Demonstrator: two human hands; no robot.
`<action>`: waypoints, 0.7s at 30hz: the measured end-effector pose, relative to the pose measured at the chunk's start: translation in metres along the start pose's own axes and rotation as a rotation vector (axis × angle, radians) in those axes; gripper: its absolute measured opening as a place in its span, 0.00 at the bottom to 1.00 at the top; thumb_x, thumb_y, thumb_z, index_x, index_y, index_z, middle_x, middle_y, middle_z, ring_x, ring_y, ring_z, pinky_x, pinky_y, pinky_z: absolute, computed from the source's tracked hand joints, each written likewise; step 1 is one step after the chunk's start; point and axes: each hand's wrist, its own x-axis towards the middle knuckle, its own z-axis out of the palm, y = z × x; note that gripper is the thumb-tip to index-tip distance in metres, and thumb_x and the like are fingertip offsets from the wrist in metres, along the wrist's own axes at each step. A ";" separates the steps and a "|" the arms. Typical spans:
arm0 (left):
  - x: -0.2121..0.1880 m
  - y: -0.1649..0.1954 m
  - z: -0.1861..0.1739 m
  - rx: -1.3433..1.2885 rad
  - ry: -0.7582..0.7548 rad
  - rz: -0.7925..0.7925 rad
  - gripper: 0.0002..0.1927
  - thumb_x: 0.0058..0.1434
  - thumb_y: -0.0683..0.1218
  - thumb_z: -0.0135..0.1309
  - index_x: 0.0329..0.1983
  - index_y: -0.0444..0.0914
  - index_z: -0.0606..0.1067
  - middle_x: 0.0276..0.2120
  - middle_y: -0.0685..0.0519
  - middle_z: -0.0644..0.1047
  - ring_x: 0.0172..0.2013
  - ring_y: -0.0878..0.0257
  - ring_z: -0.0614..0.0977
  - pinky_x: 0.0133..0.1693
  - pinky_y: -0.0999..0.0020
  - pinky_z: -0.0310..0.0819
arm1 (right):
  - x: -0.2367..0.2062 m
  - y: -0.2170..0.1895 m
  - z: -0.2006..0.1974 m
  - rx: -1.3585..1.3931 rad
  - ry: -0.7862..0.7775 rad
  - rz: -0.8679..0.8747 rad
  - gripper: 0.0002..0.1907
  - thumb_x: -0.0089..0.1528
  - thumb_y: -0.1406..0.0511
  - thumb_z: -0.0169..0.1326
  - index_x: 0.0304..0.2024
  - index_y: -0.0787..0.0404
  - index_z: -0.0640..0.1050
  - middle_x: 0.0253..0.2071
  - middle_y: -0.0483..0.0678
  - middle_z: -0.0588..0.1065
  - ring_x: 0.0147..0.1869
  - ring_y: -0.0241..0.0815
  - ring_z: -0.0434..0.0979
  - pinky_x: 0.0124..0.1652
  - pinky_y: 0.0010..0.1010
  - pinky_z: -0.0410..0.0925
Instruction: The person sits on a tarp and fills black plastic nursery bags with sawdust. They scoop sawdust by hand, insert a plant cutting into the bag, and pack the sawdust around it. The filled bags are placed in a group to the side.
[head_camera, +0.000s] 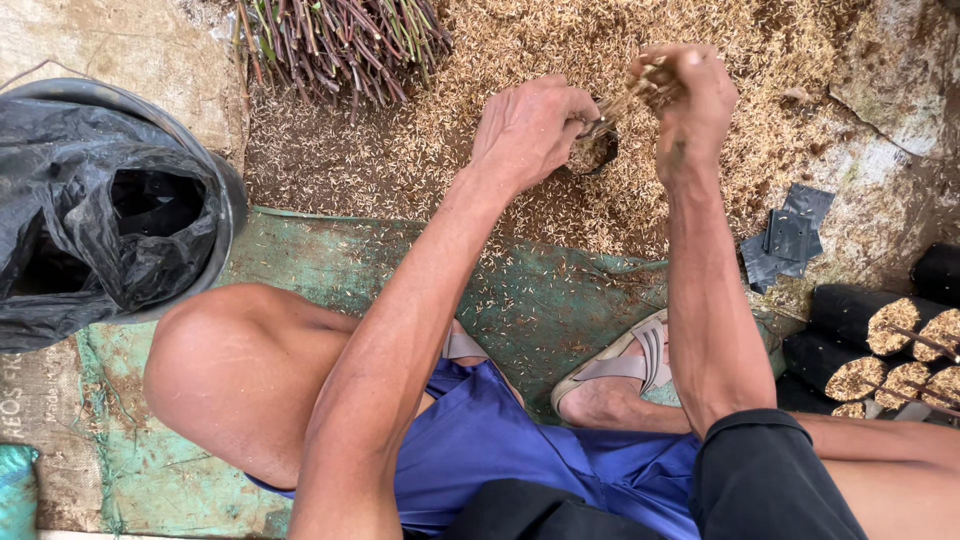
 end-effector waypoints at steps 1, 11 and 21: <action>0.001 0.000 0.001 -0.005 -0.015 -0.008 0.09 0.63 0.46 0.56 0.43 0.52 0.82 0.32 0.57 0.76 0.30 0.65 0.79 0.32 0.63 0.76 | 0.003 0.007 -0.007 -0.365 -0.003 -0.049 0.14 0.67 0.58 0.57 0.48 0.60 0.76 0.50 0.57 0.77 0.55 0.49 0.77 0.57 0.51 0.70; 0.002 0.001 0.003 0.009 -0.019 -0.011 0.10 0.64 0.47 0.54 0.45 0.52 0.82 0.32 0.57 0.75 0.28 0.66 0.77 0.29 0.66 0.74 | -0.026 0.061 -0.035 -1.502 -0.260 -0.244 0.26 0.68 0.59 0.58 0.67 0.54 0.70 0.61 0.59 0.66 0.63 0.54 0.65 0.59 0.49 0.64; -0.002 0.003 0.003 -0.012 -0.011 -0.005 0.10 0.64 0.45 0.55 0.45 0.52 0.82 0.33 0.57 0.76 0.29 0.65 0.78 0.28 0.66 0.75 | -0.029 0.053 -0.022 -0.933 0.273 0.204 0.16 0.70 0.57 0.48 0.54 0.59 0.74 0.47 0.56 0.74 0.47 0.46 0.75 0.41 0.38 0.74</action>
